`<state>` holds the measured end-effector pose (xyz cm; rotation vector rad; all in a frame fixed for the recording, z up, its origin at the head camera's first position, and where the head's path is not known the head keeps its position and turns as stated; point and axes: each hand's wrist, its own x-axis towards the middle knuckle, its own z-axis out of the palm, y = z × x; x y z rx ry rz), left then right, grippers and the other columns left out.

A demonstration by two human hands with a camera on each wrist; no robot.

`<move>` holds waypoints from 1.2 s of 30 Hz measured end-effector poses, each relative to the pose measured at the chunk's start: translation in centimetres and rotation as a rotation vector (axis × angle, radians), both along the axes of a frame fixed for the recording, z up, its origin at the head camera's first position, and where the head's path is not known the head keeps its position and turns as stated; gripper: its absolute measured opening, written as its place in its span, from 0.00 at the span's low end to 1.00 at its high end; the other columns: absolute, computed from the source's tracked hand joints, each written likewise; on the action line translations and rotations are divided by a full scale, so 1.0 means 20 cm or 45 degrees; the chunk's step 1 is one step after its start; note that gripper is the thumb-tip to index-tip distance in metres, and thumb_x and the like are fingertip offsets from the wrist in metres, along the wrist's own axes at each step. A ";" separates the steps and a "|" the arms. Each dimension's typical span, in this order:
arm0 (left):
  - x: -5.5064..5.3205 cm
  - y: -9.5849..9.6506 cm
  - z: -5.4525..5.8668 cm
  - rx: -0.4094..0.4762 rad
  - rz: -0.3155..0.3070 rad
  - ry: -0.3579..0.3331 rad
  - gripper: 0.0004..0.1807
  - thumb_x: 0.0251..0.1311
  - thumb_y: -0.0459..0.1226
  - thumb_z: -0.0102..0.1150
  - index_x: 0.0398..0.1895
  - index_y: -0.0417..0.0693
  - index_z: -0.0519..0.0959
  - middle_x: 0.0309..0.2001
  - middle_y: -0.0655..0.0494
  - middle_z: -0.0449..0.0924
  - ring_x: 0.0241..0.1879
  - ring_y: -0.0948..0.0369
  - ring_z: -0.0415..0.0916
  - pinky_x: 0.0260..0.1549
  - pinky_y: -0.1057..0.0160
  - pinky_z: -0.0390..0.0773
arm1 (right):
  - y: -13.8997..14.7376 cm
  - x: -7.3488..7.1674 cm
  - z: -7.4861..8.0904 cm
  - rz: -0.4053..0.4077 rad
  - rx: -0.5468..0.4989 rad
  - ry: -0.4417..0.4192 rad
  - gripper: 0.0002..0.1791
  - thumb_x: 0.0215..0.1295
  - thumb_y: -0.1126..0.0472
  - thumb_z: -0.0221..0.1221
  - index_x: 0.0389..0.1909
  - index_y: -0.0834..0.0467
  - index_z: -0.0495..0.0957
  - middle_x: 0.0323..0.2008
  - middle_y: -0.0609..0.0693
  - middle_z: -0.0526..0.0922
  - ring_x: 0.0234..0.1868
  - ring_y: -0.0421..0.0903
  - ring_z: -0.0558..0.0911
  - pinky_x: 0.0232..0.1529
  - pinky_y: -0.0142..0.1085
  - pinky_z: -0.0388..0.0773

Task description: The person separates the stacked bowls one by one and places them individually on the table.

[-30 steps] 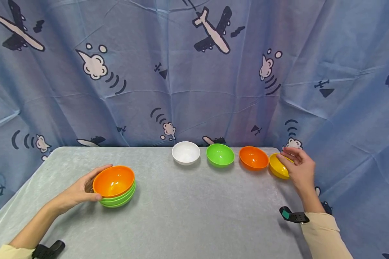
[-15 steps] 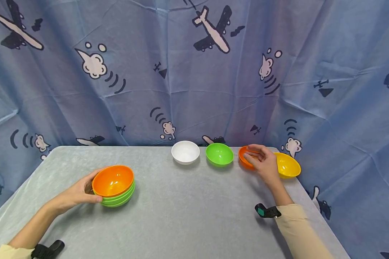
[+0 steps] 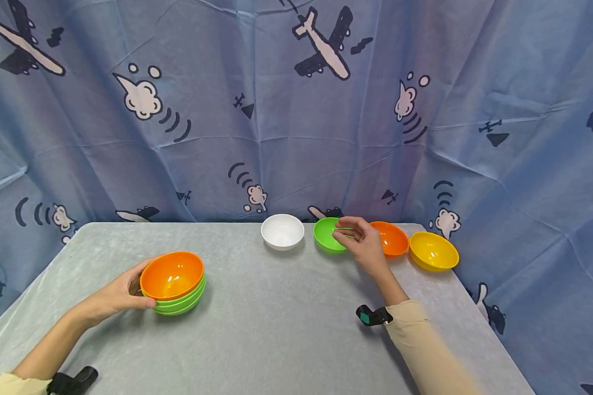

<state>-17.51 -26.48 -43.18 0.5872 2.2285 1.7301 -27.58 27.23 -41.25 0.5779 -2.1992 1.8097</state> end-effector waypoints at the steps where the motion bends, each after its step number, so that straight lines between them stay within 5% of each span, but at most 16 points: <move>1: 0.00 0.00 0.00 0.001 -0.001 0.003 0.46 0.57 0.32 0.71 0.77 0.39 0.56 0.70 0.40 0.64 0.63 0.59 0.69 0.57 0.64 0.71 | -0.02 -0.01 0.00 0.013 -0.006 0.004 0.21 0.67 0.72 0.64 0.58 0.75 0.73 0.54 0.72 0.77 0.49 0.44 0.83 0.51 0.32 0.78; 20: 0.00 -0.01 -0.01 -0.023 0.010 0.020 0.46 0.58 0.33 0.71 0.77 0.41 0.57 0.71 0.42 0.65 0.64 0.58 0.68 0.58 0.62 0.70 | -0.49 -0.04 -0.03 0.309 -0.093 -0.047 0.21 0.63 0.75 0.66 0.56 0.72 0.75 0.52 0.70 0.79 0.53 0.58 0.81 0.52 0.39 0.80; 36: -0.01 -0.01 -0.02 -0.004 -0.010 0.021 0.46 0.58 0.32 0.71 0.77 0.41 0.57 0.70 0.41 0.65 0.63 0.57 0.69 0.57 0.61 0.72 | -0.75 -0.02 -0.06 0.491 -0.106 -0.086 0.22 0.63 0.78 0.64 0.58 0.73 0.75 0.51 0.66 0.81 0.53 0.70 0.79 0.51 0.43 0.80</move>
